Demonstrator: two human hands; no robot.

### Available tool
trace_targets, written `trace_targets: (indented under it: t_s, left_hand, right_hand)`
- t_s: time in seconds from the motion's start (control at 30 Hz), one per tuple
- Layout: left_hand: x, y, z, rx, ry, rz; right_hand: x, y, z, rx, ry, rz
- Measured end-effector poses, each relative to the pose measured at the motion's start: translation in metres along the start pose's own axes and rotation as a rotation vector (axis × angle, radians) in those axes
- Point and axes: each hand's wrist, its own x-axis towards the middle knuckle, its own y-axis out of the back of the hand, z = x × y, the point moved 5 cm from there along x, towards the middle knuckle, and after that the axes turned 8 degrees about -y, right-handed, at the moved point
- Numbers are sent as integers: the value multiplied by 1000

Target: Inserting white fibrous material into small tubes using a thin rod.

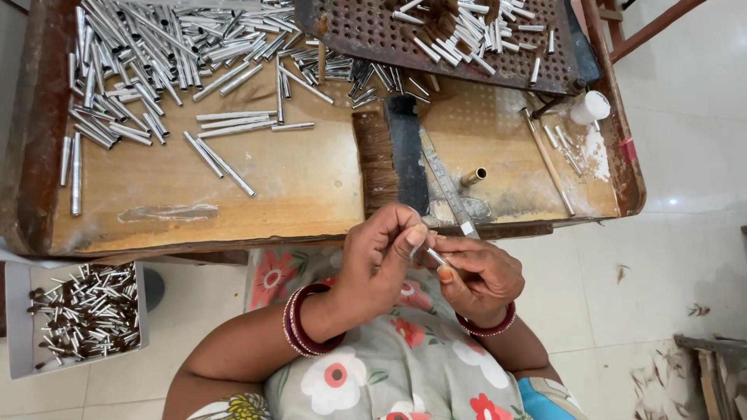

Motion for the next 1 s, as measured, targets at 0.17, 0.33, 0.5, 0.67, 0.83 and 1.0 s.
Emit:
trace_targets:
  t_s: [0.17,0.33,0.5,0.67,0.83,1.0]
  left_hand:
    - [-3,-3,1,-60,4,-32]
    - [11,-8,18,192,-210,-130]
    - [6,3,-6,116,-86,-90]
    - [5,-9,-19,76,143,-105]
    - [7,-9,-7,345,-146,-178]
    - [5,-11,-24,844,-229,-608]
  right_hand:
    - [-5,0,3,15,-12,37]
    - [-9,3,11,-152,-25,113]
    - [-3,4,-1,-144,164,-85]
    - [-33,8,18,-70,-72,61]
    - [-38,23,23,-25,-118,118]
    - [-53,43,32,-528,-135,225]
